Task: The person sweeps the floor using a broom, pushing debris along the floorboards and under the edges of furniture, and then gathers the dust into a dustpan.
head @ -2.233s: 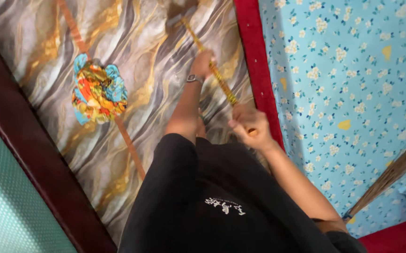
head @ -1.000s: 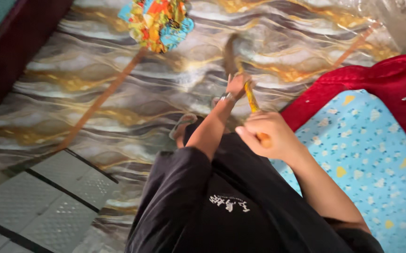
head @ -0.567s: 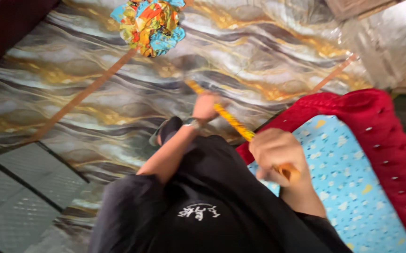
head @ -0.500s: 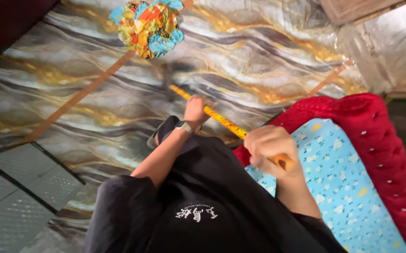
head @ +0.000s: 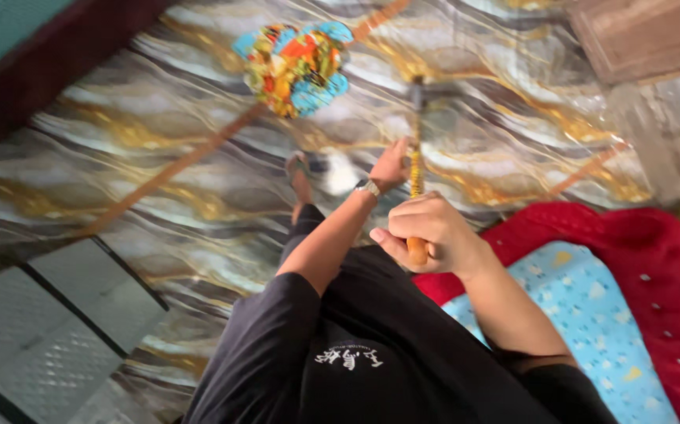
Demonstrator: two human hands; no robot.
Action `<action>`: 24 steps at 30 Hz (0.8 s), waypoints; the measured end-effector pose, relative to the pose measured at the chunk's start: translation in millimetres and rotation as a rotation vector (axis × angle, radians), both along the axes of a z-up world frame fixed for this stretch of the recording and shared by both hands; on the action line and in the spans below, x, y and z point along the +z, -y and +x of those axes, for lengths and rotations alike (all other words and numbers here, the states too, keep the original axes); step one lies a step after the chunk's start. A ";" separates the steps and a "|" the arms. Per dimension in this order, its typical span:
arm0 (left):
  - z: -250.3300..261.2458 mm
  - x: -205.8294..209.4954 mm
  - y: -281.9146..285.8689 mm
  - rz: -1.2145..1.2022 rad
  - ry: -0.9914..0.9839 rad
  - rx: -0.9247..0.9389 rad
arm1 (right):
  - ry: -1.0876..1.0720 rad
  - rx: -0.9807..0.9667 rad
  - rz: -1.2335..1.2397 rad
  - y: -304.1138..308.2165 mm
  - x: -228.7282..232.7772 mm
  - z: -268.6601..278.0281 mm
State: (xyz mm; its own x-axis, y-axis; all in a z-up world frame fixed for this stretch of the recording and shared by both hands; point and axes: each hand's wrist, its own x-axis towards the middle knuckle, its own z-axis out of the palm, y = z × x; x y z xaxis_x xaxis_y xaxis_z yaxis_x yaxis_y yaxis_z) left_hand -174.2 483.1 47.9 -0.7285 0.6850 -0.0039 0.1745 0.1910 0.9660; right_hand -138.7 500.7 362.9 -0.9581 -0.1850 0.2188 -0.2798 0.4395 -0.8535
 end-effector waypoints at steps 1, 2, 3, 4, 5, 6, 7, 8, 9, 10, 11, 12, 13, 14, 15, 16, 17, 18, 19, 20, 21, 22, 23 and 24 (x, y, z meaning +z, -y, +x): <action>-12.9 -1.1 6.5 0.031 -0.024 0.010 | 0.051 0.009 0.049 2.0 -3.0 -16.3; -25.6 -4.2 16.2 0.059 -0.047 0.014 | 0.047 0.005 0.039 4.1 -7.3 -33.5; -37.8 -8.6 29.0 0.050 -0.051 0.009 | 0.081 0.008 0.077 5.6 -12.8 -51.5; -48.8 -13.6 44.7 -0.074 0.022 0.004 | 0.115 0.012 0.116 7.8 -18.7 -67.9; -61.0 -19.9 61.2 -0.197 0.094 -0.001 | 0.111 0.007 0.107 10.8 -25.8 -83.4; -76.1 -28.4 75.1 -0.215 0.138 0.000 | 0.143 -0.025 0.155 11.4 -35.1 -100.7; -94.1 -38.5 88.8 -0.232 0.183 0.002 | 0.176 -0.057 0.203 12.1 -46.6 -117.9; -107.4 -48.4 101.0 -0.237 0.190 0.009 | 0.181 -0.049 0.198 11.7 -59.5 -132.0; -120.6 -58.6 112.5 -0.307 0.146 0.000 | 0.177 -0.065 0.216 10.0 -74.8 -146.9; -130.4 -68.0 122.5 -0.377 0.106 -0.010 | 0.178 -0.080 0.235 8.4 -91.0 -159.4; -137.9 -76.7 131.8 -0.381 0.118 -0.005 | 0.188 -0.072 0.231 8.2 -108.5 -170.3; -148.5 -86.3 136.9 -0.423 0.105 0.029 | 0.193 -0.096 0.246 6.3 -127.3 -182.9; -158.1 -96.7 141.7 -0.465 0.092 0.064 | 0.198 -0.121 0.262 4.7 -146.3 -193.9; -167.2 -108.7 143.8 -0.461 0.097 0.071 | 0.199 -0.112 0.267 3.5 -165.5 -203.5; -175.3 -121.7 144.7 -0.453 0.013 0.103 | 0.225 -0.138 0.320 3.8 -184.9 -211.4; -186.9 -137.0 142.0 -0.439 -0.078 0.139 | 0.241 -0.163 0.379 1.4 -205.3 -220.5; -196.9 -151.5 141.5 -0.430 -0.082 0.152 | 0.231 -0.154 0.388 -0.9 -224.5 -226.7; -206.2 -166.0 141.7 -0.427 -0.066 0.164 | 0.288 -0.154 0.355 -2.1 -242.8 -230.6; -215.4 -182.1 138.2 -0.424 -0.051 0.175 | 0.346 -0.154 0.321 -3.6 -260.6 -234.1; -225.1 -201.1 133.8 -0.418 -0.057 0.185 | 0.336 -0.149 0.327 -3.0 -279.2 -237.7; -234.5 -223.1 129.1 -0.469 -0.010 0.192 | 0.335 -0.158 0.364 -1.9 -297.7 -241.4; -241.3 -247.4 125.8 -0.522 0.040 0.191 | 0.340 -0.174 0.398 0.7 -315.4 -244.0; -246.6 -274.4 121.9 -0.518 0.037 0.193 | 0.336 -0.174 0.402 3.5 -332.5 -247.0; -255.6 -304.4 115.1 -0.527 0.033 0.225 | 0.304 -0.160 0.351 5.0 -349.8 -252.7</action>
State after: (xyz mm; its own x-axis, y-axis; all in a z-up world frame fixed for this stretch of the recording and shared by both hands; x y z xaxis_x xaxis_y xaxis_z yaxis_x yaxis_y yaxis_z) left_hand -429.8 368.0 -256.5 -0.8499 0.4123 -0.3283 0.0450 0.6773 0.7343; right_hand -391.4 495.8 13.1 -0.9913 -0.0424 -0.1247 0.0541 0.7322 -0.6789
